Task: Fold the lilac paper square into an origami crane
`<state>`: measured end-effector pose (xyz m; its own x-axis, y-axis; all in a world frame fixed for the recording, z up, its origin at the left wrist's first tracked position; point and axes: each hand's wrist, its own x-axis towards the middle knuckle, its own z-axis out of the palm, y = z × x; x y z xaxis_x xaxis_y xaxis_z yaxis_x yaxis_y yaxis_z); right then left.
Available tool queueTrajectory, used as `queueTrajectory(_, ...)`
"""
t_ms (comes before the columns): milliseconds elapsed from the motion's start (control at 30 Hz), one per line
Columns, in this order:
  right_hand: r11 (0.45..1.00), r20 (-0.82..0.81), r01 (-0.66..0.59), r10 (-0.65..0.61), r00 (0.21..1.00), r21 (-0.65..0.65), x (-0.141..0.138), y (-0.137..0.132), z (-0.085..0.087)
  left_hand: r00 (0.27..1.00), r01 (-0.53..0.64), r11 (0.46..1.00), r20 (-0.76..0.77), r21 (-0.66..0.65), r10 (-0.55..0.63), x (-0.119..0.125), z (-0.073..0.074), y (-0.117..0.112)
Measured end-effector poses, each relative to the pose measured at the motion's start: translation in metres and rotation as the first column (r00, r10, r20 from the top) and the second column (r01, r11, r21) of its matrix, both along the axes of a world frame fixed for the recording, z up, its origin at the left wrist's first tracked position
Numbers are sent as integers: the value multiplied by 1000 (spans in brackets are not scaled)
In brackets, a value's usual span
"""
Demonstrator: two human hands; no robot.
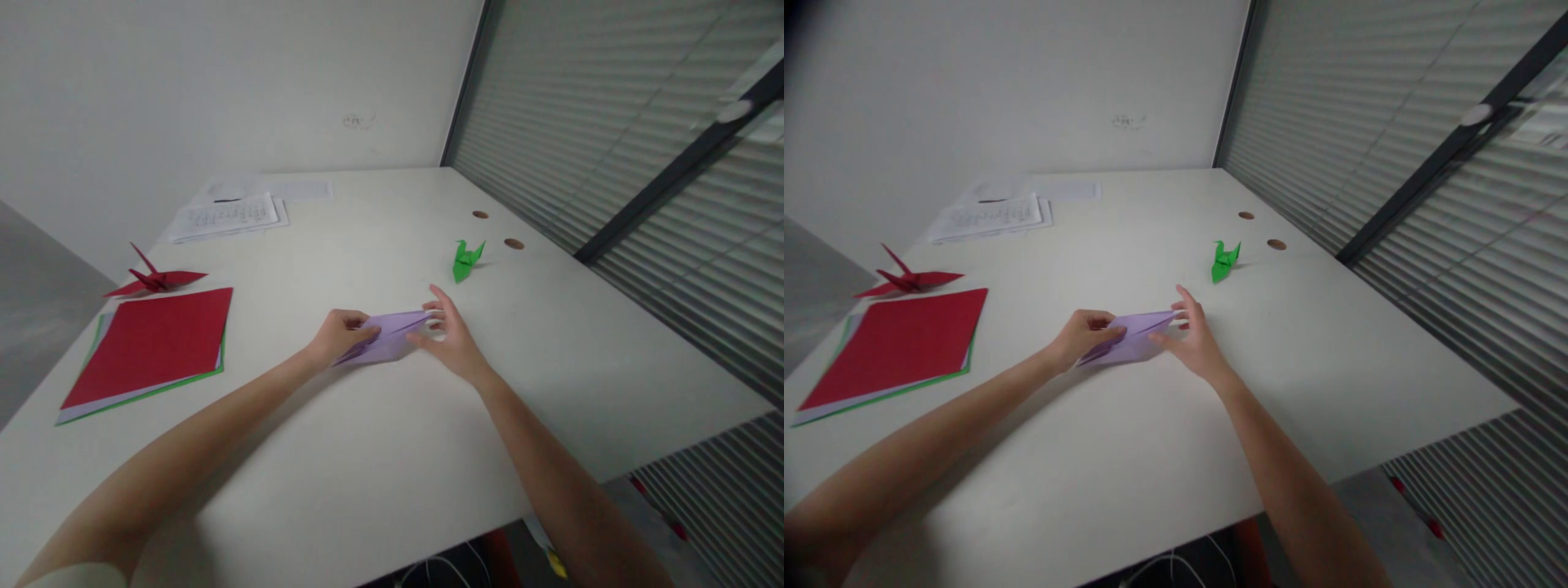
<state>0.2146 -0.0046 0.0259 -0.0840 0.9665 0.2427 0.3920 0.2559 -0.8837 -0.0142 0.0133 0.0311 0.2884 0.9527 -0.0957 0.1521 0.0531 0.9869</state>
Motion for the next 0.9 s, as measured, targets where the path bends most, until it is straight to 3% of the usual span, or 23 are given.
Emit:
queueTrajectory(33,998,-108,49,-54,993,-41,0,2,-2,995,-59,997,81,-41,62,3,-1,-2)
queueTrajectory(100,988,-250,28,-66,966,-153,-3,6,-6,970,-130,984,192,-123,152,8,-3,-6)
queueTrajectory(167,961,-301,-90,7,954,-262,-7,5,-9,944,-167,968,254,-189,212,12,-4,-11)
queueTrajectory(267,911,-330,-212,91,939,-353,-14,1,-10,935,-127,960,292,-248,199,16,-4,-16)
queueTrajectory(400,911,-365,-207,68,928,-356,-17,-3,-8,953,5,962,293,-273,78,16,-5,-19)
queueTrajectory(633,887,-355,-322,199,913,-331,-16,-3,-7,952,115,956,306,-271,-28,16,-6,-19)
queueTrajectory(900,877,-317,-351,249,915,-327,-16,-5,-5,961,113,953,276,-281,-32,14,-7,-20)
